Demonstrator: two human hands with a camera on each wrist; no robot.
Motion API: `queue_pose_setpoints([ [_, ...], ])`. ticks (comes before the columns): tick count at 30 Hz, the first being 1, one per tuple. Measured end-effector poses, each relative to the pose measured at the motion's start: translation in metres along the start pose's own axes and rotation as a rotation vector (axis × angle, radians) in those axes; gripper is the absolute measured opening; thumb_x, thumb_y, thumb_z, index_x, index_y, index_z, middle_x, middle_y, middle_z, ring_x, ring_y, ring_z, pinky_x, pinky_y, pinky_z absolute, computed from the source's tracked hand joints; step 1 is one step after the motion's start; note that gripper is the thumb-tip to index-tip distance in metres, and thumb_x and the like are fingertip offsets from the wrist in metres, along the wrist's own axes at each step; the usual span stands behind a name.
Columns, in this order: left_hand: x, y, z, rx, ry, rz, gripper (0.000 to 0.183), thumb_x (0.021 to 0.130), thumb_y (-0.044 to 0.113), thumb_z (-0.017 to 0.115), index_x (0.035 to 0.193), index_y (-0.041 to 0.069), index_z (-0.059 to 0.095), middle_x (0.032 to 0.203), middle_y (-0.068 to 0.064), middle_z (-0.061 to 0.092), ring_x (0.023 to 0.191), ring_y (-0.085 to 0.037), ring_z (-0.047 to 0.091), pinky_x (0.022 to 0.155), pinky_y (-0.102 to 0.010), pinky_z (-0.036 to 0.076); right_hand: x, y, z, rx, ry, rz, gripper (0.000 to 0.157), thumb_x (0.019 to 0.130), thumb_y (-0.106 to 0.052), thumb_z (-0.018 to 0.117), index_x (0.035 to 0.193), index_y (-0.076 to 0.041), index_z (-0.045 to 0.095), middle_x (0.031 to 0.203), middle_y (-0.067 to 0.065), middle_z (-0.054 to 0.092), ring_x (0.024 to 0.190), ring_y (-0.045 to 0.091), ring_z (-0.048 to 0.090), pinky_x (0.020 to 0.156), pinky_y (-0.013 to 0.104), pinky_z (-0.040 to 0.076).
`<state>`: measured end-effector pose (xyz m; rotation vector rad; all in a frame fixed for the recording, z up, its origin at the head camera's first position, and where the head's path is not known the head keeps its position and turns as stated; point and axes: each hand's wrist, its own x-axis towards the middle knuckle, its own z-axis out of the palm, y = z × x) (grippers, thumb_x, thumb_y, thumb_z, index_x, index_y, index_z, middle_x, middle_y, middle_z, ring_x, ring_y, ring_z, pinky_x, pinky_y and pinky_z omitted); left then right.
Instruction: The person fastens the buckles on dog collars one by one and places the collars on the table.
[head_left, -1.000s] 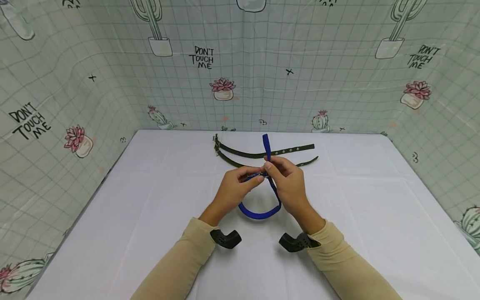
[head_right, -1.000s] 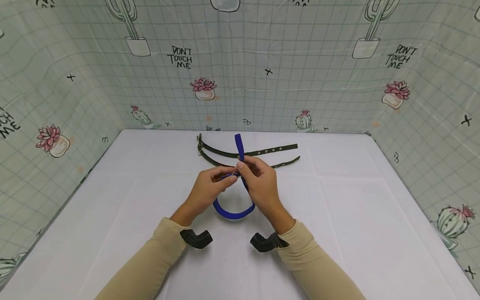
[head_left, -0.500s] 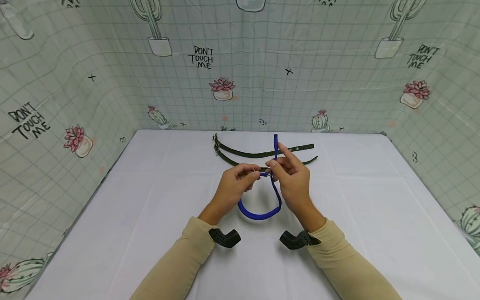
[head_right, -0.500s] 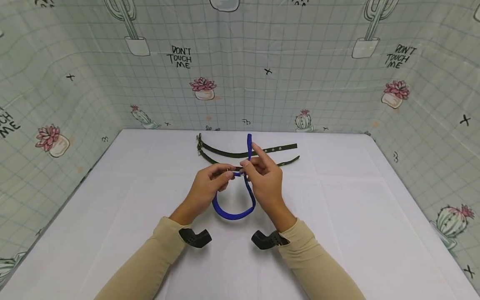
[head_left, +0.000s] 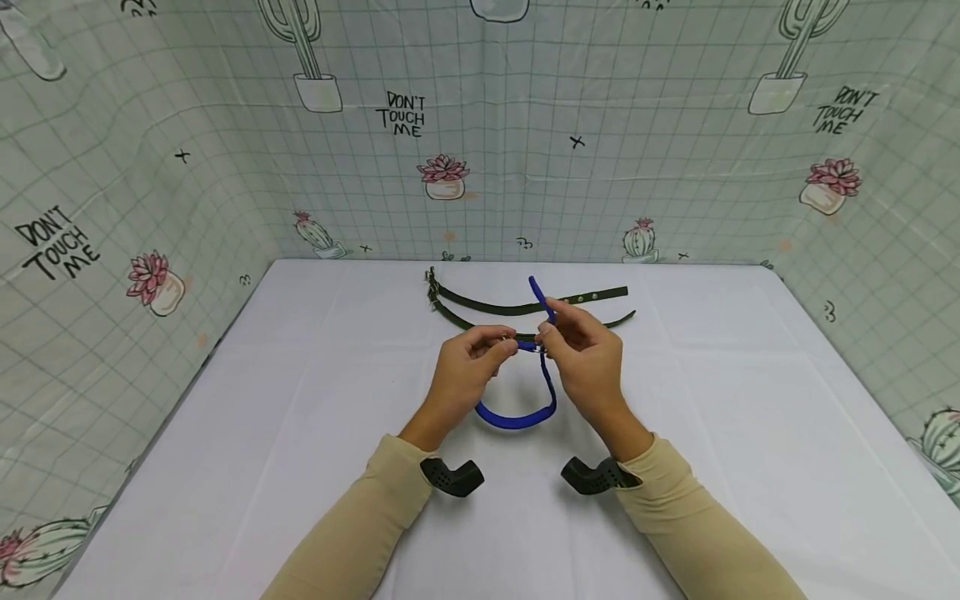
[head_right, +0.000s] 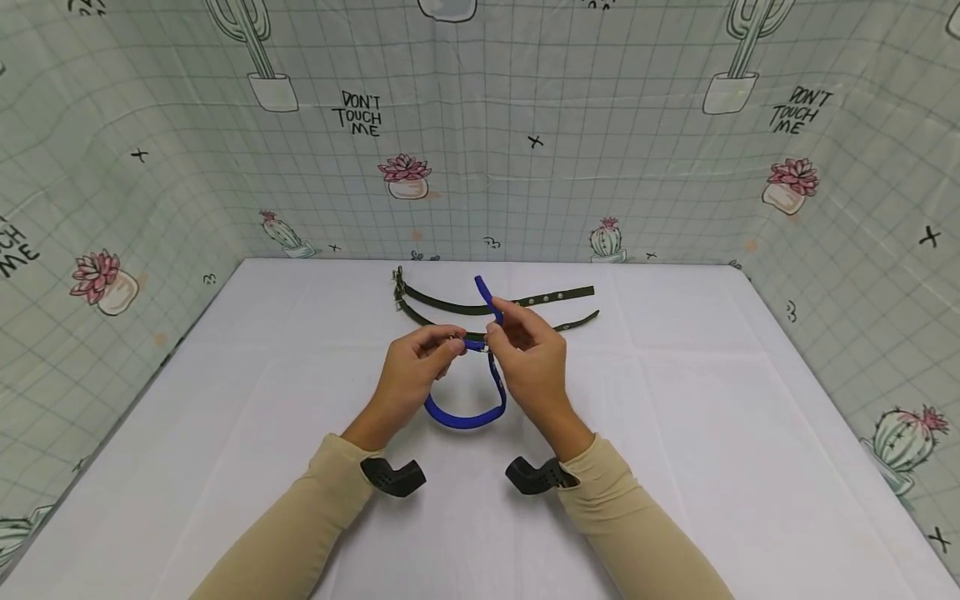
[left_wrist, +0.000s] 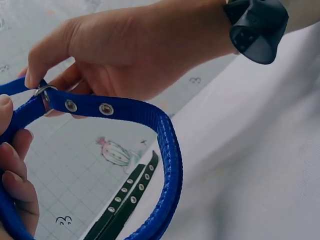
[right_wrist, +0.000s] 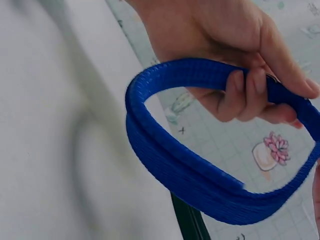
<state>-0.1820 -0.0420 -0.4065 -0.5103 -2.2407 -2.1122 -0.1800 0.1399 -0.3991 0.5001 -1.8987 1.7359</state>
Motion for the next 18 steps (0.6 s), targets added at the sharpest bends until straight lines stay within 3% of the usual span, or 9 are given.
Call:
queue_pose_setpoints([
  [7,0.0,0.0,0.0,0.023,-0.009,0.027,0.035,0.097,0.024,0.069,0.121,-0.001,0.067,0.098,-0.006,0.068,0.08,-0.027,0.056,0.067,-0.025,0.048,0.005,-0.003,-0.007,-0.014,-0.06,-0.009,0.028,0.087,0.013,0.066,0.113,0.003,0.072,0.098,0.016,0.068,0.082,0.019,0.065,0.072,0.022,0.055],
  [12,-0.001,0.0,0.0,0.031,-0.018,0.044,0.034,0.097,0.022,0.07,0.121,-0.002,0.067,0.102,-0.009,0.068,0.082,-0.032,0.058,0.068,-0.024,0.049,0.009,-0.022,-0.01,-0.078,-0.129,-0.054,0.024,0.084,0.018,0.06,0.105,0.01,0.07,0.095,0.021,0.066,0.082,0.013,0.061,0.074,0.019,0.052],
  [15,-0.001,-0.001,0.001,0.039,-0.019,0.06,0.032,0.096,0.019,0.071,0.12,-0.002,0.068,0.102,-0.011,0.068,0.083,-0.034,0.059,0.068,-0.022,0.049,0.009,-0.034,-0.01,-0.101,-0.143,-0.084,0.021,0.081,0.02,0.057,0.097,0.012,0.069,0.09,0.022,0.065,0.079,0.011,0.058,0.074,0.018,0.05],
  [18,-0.001,-0.002,0.004,0.056,-0.015,0.068,0.029,0.095,0.018,0.072,0.118,0.0,0.069,0.1,-0.009,0.068,0.082,-0.028,0.061,0.068,-0.021,0.05,0.01,-0.025,-0.012,-0.092,-0.134,-0.076,0.022,0.079,0.022,0.055,0.09,0.01,0.07,0.088,0.021,0.065,0.079,0.014,0.058,0.074,0.018,0.051],
])
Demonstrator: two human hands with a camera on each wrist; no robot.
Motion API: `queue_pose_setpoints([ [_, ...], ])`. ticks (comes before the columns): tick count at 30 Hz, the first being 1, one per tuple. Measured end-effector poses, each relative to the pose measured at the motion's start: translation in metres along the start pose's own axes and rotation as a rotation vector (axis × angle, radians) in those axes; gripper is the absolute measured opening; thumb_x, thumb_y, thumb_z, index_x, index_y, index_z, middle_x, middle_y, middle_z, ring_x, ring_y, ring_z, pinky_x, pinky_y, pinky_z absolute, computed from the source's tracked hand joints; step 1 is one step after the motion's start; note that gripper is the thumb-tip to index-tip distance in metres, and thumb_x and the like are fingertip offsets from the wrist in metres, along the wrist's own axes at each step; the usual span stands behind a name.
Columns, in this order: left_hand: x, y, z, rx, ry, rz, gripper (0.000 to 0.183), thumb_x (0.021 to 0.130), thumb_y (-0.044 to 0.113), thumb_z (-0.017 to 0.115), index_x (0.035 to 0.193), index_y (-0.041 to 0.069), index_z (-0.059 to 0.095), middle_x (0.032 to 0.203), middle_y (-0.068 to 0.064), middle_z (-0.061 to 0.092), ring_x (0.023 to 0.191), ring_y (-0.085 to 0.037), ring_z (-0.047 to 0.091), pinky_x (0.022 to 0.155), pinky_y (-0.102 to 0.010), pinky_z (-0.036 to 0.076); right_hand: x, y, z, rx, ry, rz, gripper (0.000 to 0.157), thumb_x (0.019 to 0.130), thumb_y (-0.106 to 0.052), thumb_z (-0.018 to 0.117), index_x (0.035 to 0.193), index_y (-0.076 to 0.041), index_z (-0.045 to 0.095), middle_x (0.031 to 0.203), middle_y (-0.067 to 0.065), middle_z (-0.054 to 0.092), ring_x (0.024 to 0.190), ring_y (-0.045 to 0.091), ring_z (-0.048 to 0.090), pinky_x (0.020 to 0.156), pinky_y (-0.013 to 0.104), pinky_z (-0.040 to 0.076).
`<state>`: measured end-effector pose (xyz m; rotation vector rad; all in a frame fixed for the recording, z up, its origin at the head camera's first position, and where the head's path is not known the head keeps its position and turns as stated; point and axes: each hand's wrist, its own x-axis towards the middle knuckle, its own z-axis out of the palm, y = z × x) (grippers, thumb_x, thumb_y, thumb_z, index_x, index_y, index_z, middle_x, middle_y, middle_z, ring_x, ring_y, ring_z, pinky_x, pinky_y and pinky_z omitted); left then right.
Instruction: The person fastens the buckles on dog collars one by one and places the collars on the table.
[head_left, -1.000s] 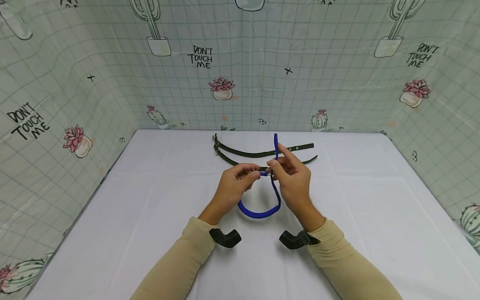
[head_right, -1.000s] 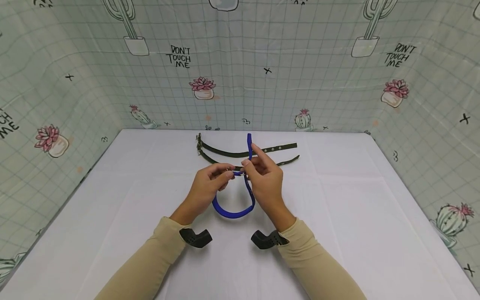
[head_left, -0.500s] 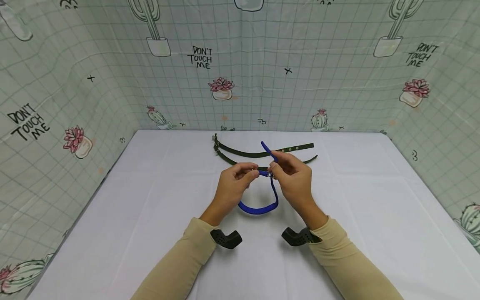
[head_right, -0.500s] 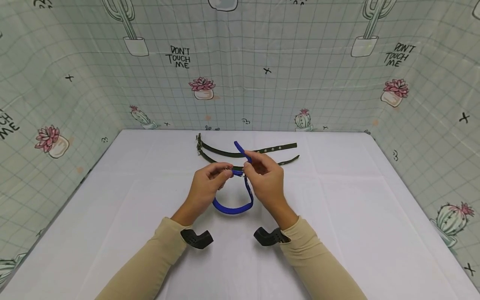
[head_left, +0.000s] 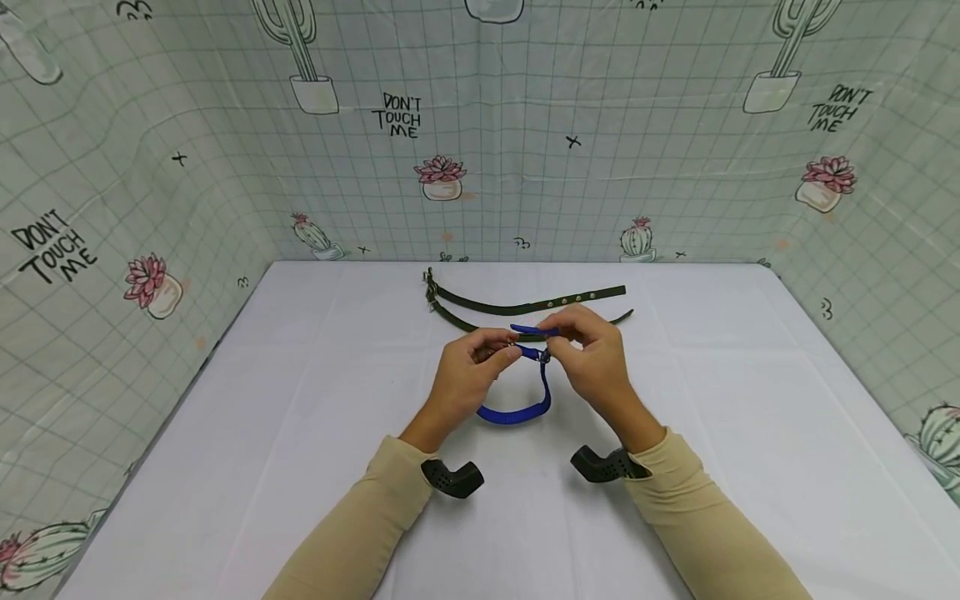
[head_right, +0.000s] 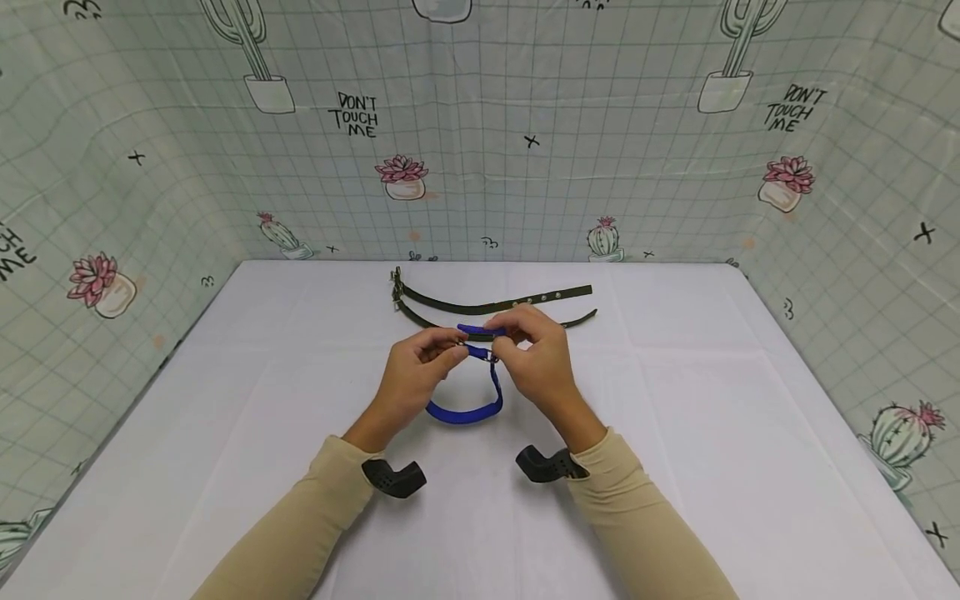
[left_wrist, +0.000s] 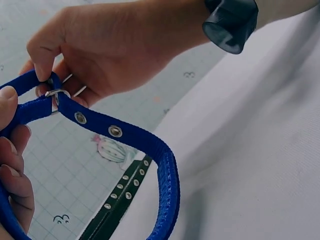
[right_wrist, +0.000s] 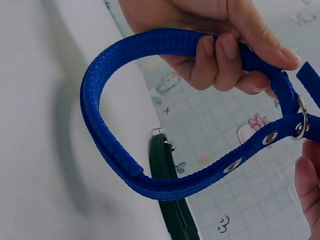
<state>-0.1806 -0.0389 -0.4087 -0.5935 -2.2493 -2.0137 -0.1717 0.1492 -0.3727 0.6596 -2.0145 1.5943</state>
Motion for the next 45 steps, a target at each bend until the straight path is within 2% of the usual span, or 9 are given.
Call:
queue_pose_setpoints([
  [4,-0.001,-0.002,0.001,0.023,0.009,0.002,0.025,0.094,0.018,0.073,0.116,0.004,0.071,0.098,-0.006,0.068,0.079,-0.016,0.061,0.068,-0.022,0.05,-0.003,0.02,0.0,0.066,0.003,0.048,0.026,0.077,0.024,0.051,0.084,0.006,0.069,0.084,0.018,0.062,0.075,0.017,0.059,0.069,0.019,0.052],
  [7,-0.001,-0.002,-0.001,0.025,0.023,0.001,0.025,0.094,0.018,0.073,0.115,0.005,0.071,0.098,-0.005,0.069,0.077,-0.013,0.059,0.068,-0.022,0.05,-0.005,0.024,0.0,0.11,-0.027,0.089,0.026,0.079,0.023,0.052,0.086,0.004,0.068,0.086,0.016,0.062,0.075,0.019,0.06,0.068,0.022,0.052],
  [13,0.0,-0.001,-0.007,0.011,0.032,-0.009,0.027,0.096,0.021,0.072,0.117,0.004,0.071,0.099,-0.004,0.069,0.077,-0.019,0.057,0.067,-0.022,0.048,-0.005,0.028,-0.005,0.022,-0.143,0.093,0.018,0.086,0.016,0.061,0.098,0.005,0.069,0.095,0.016,0.065,0.083,0.021,0.061,0.076,0.026,0.051],
  [17,0.002,0.0,-0.009,0.008,0.03,-0.016,0.028,0.096,0.022,0.072,0.117,0.005,0.071,0.1,-0.004,0.069,0.079,-0.024,0.059,0.068,-0.023,0.049,-0.002,0.028,-0.01,-0.009,-0.203,0.088,0.014,0.089,0.012,0.067,0.101,0.005,0.07,0.095,0.015,0.068,0.081,0.019,0.062,0.074,0.027,0.051],
  [24,0.004,0.004,-0.01,-0.011,0.004,-0.012,0.028,0.094,0.021,0.074,0.116,0.005,0.071,0.1,-0.005,0.07,0.086,-0.035,0.063,0.07,-0.024,0.052,0.0,0.027,-0.012,0.133,-0.24,0.09,0.007,0.091,0.007,0.068,0.094,0.001,0.068,0.091,0.014,0.064,0.081,0.018,0.062,0.072,0.026,0.053],
  [28,0.004,0.004,-0.009,0.0,-0.007,-0.012,0.028,0.093,0.021,0.075,0.114,0.004,0.072,0.097,-0.006,0.07,0.086,-0.039,0.064,0.069,-0.024,0.052,-0.001,0.029,-0.009,0.214,-0.236,0.087,0.011,0.088,0.01,0.066,0.088,-0.001,0.065,0.087,0.015,0.061,0.077,0.021,0.063,0.071,0.028,0.056],
  [34,0.001,0.003,-0.009,0.033,-0.017,-0.028,0.026,0.092,0.021,0.076,0.113,0.006,0.072,0.094,-0.005,0.069,0.082,-0.039,0.063,0.065,-0.023,0.05,-0.003,0.03,-0.006,0.202,-0.246,0.105,0.014,0.086,0.013,0.065,0.084,-0.001,0.065,0.082,0.013,0.06,0.071,0.019,0.058,0.066,0.026,0.053],
  [41,0.001,0.003,-0.01,0.075,-0.028,0.011,0.028,0.092,0.022,0.076,0.115,0.007,0.072,0.092,-0.003,0.067,0.074,-0.017,0.061,0.064,-0.025,0.05,-0.002,0.032,-0.007,0.189,-0.281,0.09,0.015,0.086,0.014,0.065,0.086,-0.001,0.069,0.087,0.014,0.064,0.08,0.021,0.062,0.073,0.028,0.056],
  [45,0.001,0.003,-0.01,0.077,-0.033,0.021,0.026,0.092,0.024,0.076,0.114,0.011,0.073,0.094,-0.002,0.066,0.075,-0.016,0.062,0.065,-0.026,0.052,-0.003,0.031,-0.006,0.176,-0.284,0.102,0.01,0.088,0.011,0.068,0.09,0.001,0.071,0.091,0.019,0.065,0.084,0.02,0.064,0.074,0.027,0.056],
])
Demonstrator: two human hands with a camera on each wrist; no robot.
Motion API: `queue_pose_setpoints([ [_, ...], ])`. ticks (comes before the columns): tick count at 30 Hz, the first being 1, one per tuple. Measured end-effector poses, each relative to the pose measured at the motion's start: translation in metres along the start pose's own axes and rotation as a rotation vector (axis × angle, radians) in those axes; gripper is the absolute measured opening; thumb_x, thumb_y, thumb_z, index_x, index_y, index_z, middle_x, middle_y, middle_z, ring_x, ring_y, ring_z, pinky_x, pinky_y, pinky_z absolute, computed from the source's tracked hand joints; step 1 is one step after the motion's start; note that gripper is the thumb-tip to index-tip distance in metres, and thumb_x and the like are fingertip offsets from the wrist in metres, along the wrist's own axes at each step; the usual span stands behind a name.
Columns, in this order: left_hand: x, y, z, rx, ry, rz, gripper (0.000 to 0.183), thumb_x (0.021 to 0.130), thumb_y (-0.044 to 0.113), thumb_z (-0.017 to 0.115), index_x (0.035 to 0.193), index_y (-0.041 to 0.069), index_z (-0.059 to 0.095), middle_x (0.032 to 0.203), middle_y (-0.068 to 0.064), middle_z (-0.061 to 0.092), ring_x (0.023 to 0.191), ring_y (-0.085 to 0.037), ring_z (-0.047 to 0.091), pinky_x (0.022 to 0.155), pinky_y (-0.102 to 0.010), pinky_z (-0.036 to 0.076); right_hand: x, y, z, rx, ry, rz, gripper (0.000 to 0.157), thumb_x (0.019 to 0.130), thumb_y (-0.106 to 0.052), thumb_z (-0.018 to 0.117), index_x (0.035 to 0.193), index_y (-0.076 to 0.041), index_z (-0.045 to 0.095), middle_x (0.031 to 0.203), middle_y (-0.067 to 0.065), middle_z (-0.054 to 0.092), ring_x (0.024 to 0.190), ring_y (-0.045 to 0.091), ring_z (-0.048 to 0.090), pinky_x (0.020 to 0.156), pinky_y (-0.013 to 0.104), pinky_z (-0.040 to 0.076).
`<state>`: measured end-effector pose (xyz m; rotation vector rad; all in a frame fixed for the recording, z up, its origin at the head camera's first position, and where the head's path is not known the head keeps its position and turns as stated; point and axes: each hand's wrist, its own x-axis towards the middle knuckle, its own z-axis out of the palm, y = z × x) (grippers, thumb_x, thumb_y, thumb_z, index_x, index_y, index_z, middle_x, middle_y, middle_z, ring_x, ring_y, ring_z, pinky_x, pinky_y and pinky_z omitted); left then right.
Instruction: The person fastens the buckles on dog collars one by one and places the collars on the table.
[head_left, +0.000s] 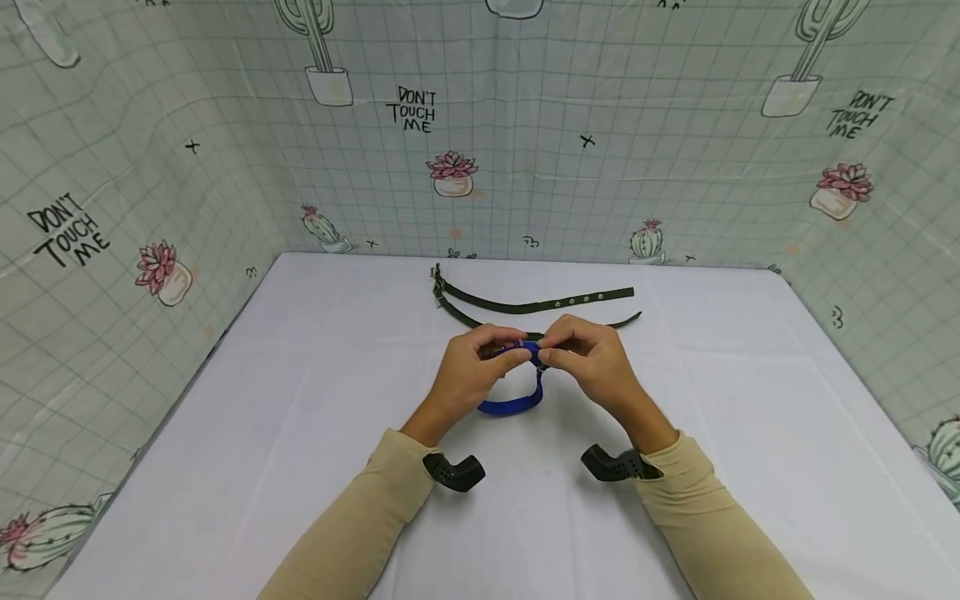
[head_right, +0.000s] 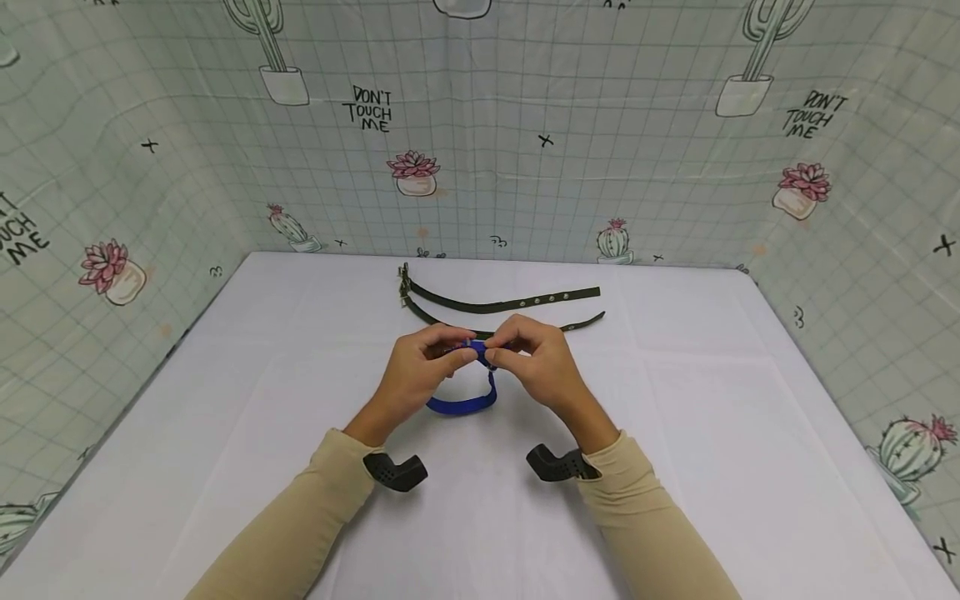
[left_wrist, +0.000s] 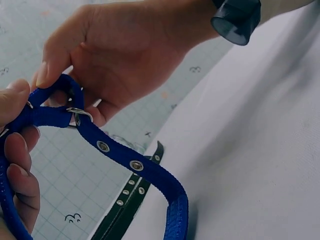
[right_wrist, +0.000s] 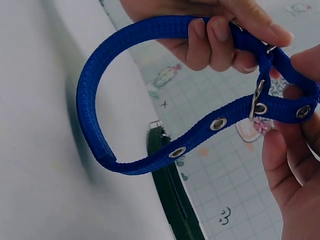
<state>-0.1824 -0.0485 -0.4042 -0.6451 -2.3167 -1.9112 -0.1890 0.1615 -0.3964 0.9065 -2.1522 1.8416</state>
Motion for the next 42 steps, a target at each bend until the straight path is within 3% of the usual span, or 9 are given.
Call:
queue_pose_setpoints([
  [9,0.0004,0.0011,-0.0009,-0.046,-0.008,0.002,0.029,0.094,0.021,0.074,0.12,0.009,0.072,0.096,-0.003,0.068,0.08,-0.024,0.067,0.07,-0.029,0.055,-0.0001,0.0,0.0041,-0.012,0.02,0.014,0.01,0.09,0.007,0.07,0.098,0.003,0.073,0.098,0.018,0.068,0.088,0.02,0.065,0.075,0.026,0.055],
  [17,-0.0009,0.0018,-0.0012,-0.086,-0.009,-0.009,0.024,0.098,0.019,0.068,0.119,0.007,0.069,0.092,-0.005,0.069,0.074,-0.018,0.066,0.062,-0.026,0.048,-0.0011,0.0001,0.0067,-0.071,0.032,0.037,0.017,0.092,0.004,0.069,0.107,-0.001,0.074,0.107,0.012,0.066,0.091,0.017,0.061,0.068,0.024,0.051],
  [24,0.0004,0.0033,-0.0006,-0.145,-0.018,-0.025,0.022,0.101,0.016,0.062,0.12,0.005,0.064,0.092,-0.009,0.069,0.072,-0.019,0.067,0.061,-0.024,0.049,-0.0007,-0.003,0.0072,-0.088,0.024,0.067,0.017,0.094,0.001,0.067,0.11,-0.002,0.072,0.106,0.012,0.068,0.087,0.025,0.064,0.071,0.025,0.053],
  [30,0.0005,0.0053,0.0002,-0.169,-0.071,-0.011,0.023,0.104,0.013,0.056,0.125,0.003,0.059,0.098,-0.011,0.072,0.076,-0.02,0.07,0.061,-0.026,0.052,-0.0008,-0.0049,0.0059,-0.078,0.013,0.108,0.021,0.096,-0.005,0.068,0.116,-0.001,0.068,0.11,0.011,0.068,0.097,0.022,0.066,0.083,0.027,0.054],
  [34,0.0002,0.0065,0.0012,-0.168,-0.12,0.009,0.024,0.106,0.014,0.053,0.126,0.002,0.058,0.1,-0.012,0.072,0.079,-0.022,0.07,0.063,-0.028,0.053,-0.0013,-0.005,0.0052,-0.078,-0.022,0.1,0.029,0.095,-0.009,0.069,0.124,-0.003,0.067,0.114,0.01,0.066,0.1,0.02,0.065,0.083,0.026,0.054],
  [42,0.0002,0.0076,0.003,-0.236,-0.087,-0.026,0.023,0.11,0.019,0.044,0.12,-0.001,0.05,0.089,-0.018,0.072,0.074,-0.02,0.07,0.063,-0.028,0.053,-0.0008,-0.0025,0.0062,-0.065,0.009,0.07,0.014,0.096,-0.005,0.067,0.11,-0.003,0.069,0.092,0.013,0.065,0.069,0.022,0.061,0.06,0.027,0.051],
])
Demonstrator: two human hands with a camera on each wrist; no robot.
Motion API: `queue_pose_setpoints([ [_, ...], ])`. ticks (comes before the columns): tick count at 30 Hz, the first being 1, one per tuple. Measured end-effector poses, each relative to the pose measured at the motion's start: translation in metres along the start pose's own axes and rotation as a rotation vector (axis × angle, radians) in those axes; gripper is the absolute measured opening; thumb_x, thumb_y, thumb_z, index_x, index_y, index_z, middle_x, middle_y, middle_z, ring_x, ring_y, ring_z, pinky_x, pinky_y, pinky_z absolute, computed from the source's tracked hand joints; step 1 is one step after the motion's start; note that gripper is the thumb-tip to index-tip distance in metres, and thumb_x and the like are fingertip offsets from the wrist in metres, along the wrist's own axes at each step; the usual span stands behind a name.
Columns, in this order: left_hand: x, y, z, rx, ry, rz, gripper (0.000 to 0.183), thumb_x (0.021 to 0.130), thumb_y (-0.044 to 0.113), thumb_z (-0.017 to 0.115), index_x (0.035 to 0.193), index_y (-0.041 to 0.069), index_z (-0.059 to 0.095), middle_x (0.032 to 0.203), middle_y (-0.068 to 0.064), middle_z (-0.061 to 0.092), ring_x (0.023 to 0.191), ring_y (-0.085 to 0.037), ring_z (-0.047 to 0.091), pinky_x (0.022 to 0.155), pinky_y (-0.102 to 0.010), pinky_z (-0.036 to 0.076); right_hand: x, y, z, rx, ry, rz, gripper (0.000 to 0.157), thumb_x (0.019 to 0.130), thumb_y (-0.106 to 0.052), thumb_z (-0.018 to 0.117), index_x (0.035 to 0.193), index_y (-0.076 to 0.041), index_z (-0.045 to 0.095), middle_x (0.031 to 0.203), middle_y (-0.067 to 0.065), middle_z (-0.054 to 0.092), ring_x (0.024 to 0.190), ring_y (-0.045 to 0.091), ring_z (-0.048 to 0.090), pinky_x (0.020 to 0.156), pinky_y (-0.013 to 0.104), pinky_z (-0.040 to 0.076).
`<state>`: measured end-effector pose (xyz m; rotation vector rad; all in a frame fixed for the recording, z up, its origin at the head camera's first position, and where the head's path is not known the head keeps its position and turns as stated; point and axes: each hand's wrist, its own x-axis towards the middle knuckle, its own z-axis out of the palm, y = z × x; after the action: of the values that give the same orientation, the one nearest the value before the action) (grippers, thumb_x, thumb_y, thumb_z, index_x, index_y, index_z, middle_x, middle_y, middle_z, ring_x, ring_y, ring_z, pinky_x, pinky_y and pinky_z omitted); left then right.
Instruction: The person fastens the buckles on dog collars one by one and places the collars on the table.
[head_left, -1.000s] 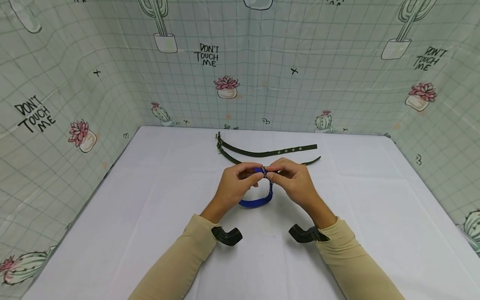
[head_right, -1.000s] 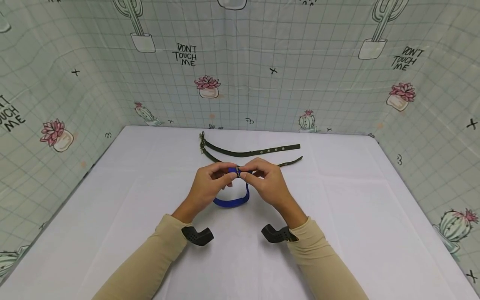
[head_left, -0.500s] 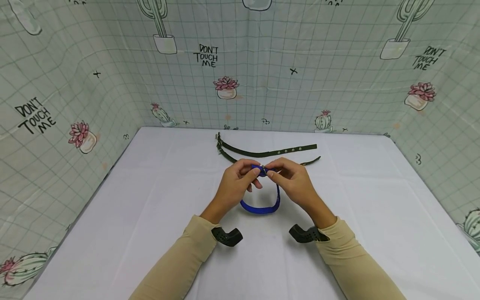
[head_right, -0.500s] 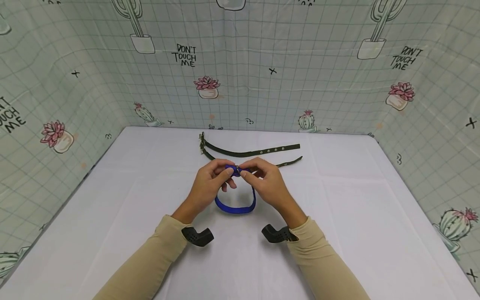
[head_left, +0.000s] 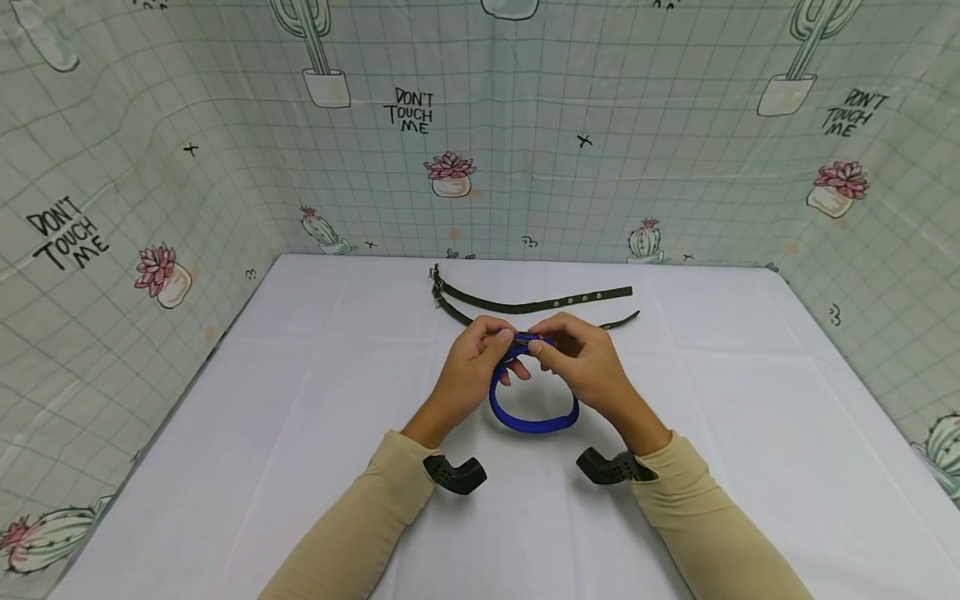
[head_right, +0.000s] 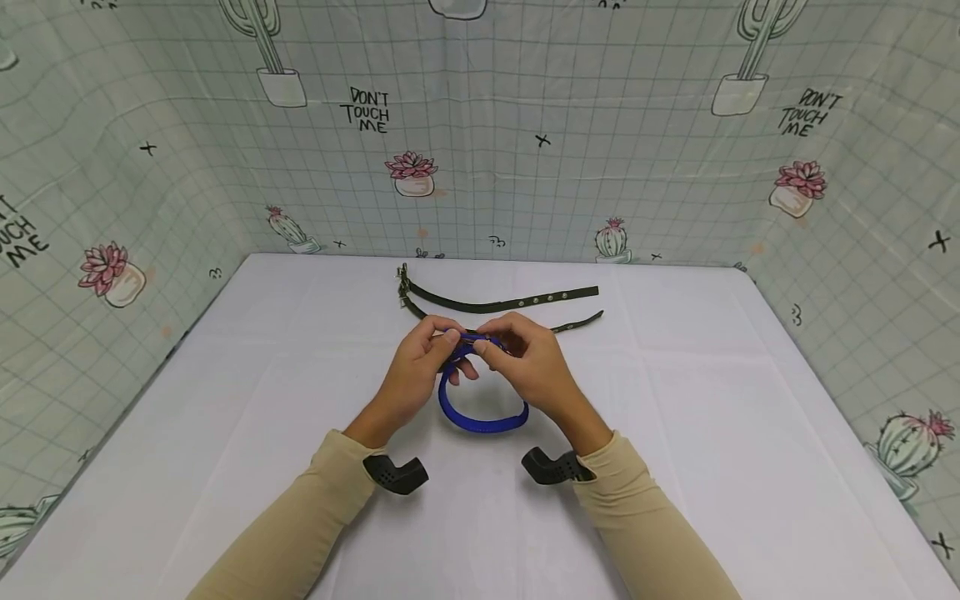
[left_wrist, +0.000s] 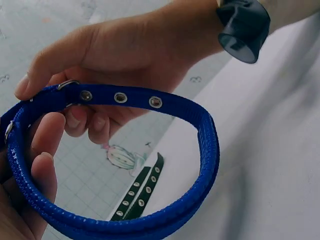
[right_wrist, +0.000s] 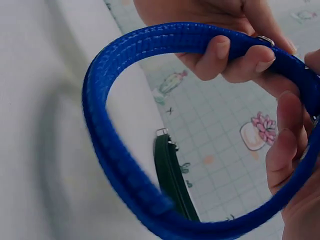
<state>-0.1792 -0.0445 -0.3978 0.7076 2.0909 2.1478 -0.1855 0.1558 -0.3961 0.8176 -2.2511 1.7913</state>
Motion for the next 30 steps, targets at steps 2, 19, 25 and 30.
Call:
queue_pose_setpoints([
  [2,-0.001,0.0,0.0,-0.016,0.016,-0.001,0.021,0.11,0.018,0.044,0.118,-0.001,0.049,0.09,-0.019,0.071,0.074,-0.021,0.07,0.064,-0.027,0.053,0.0,0.0,0.001,0.02,0.01,0.017,0.013,0.096,-0.005,0.066,0.109,-0.002,0.068,0.089,0.017,0.065,0.066,0.022,0.061,0.06,0.028,0.052],
  [19,-0.002,-0.004,0.007,-0.115,0.177,0.134,0.021,0.107,0.018,0.05,0.119,0.001,0.049,0.11,-0.018,0.058,0.101,-0.028,0.067,0.074,-0.043,0.06,-0.002,0.001,0.012,0.203,0.068,0.08,0.016,0.095,-0.003,0.067,0.109,0.005,0.064,0.083,0.021,0.061,0.051,0.015,0.044,0.044,0.025,0.038],
  [25,-0.001,-0.003,0.006,-0.162,0.207,0.128,0.023,0.108,0.019,0.046,0.12,-0.001,0.046,0.111,-0.019,0.056,0.103,-0.034,0.066,0.074,-0.045,0.06,-0.002,0.002,0.013,0.239,0.066,0.093,0.015,0.096,-0.003,0.066,0.107,0.006,0.063,0.085,0.012,0.063,0.047,0.014,0.042,0.041,0.024,0.035],
  [30,0.0,-0.005,0.006,-0.162,0.22,0.116,0.021,0.109,0.02,0.044,0.12,0.002,0.045,0.114,-0.019,0.056,0.1,-0.033,0.069,0.081,-0.044,0.058,-0.003,0.001,0.013,0.234,0.092,0.094,0.015,0.095,-0.004,0.068,0.106,0.007,0.064,0.082,0.006,0.065,0.044,0.011,0.041,0.039,0.022,0.033],
])
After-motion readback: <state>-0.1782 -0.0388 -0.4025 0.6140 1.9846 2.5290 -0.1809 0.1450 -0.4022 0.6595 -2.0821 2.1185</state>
